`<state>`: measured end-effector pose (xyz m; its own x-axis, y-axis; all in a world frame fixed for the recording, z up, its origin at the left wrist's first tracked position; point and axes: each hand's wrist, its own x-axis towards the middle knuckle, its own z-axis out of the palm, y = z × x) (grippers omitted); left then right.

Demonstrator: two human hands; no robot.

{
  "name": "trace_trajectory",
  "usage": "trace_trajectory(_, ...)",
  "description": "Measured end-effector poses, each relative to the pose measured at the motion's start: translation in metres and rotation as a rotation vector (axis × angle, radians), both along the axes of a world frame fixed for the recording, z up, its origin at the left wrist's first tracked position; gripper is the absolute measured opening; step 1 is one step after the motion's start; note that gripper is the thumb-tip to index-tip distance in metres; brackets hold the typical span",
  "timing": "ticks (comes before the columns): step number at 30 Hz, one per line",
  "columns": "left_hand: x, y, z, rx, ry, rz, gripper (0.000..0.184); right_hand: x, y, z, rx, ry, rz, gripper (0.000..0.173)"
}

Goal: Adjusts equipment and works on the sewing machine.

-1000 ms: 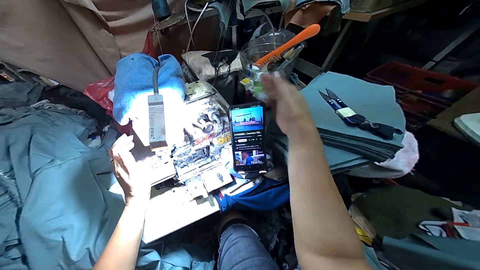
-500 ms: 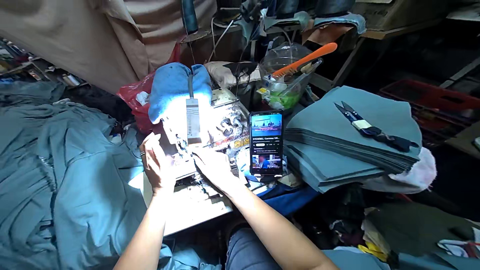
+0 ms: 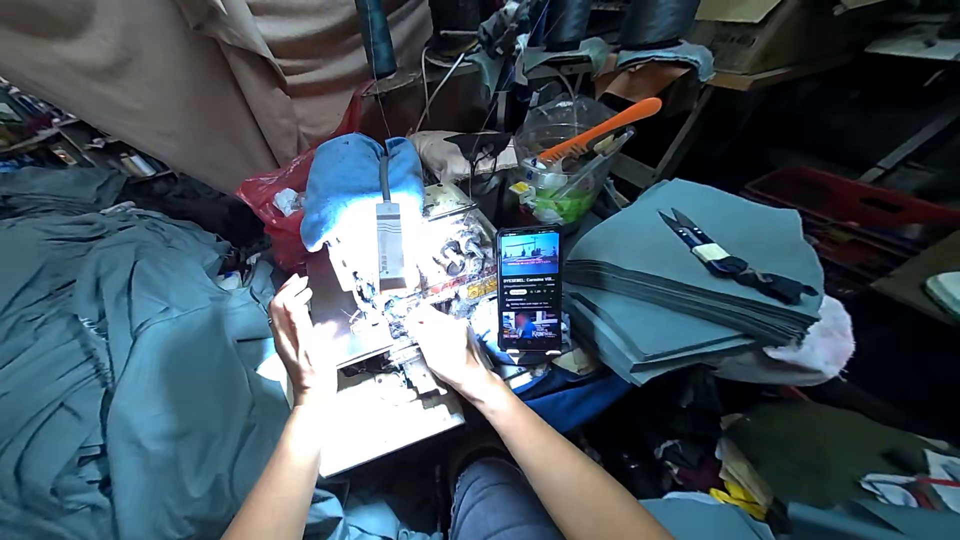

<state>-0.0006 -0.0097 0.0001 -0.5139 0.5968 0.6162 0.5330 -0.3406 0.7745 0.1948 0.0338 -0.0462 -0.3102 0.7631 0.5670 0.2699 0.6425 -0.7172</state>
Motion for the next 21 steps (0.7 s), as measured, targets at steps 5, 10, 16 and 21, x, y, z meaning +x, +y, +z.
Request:
trace_trajectory(5,0.021,-0.038,-0.006,-0.023,0.484,-0.096,0.031,0.024,-0.025,0.003,0.206,-0.01,0.016,0.014)
trace_trajectory(10,0.036,-0.036,-0.028,-0.061,0.907,-0.222,0.024,0.019,-0.031,0.011,0.199,0.001,0.021,0.016)
trace_trajectory(16,0.05,-0.038,-0.006,-0.015,0.823,-0.164,0.026,0.025,-0.029,0.015,-0.172,0.196,0.095,0.013)
trace_trajectory(21,0.102,-0.112,0.042,-0.016,0.561,-0.595,0.02,0.03,-0.025,0.011,-0.152,0.161,0.252,0.024)
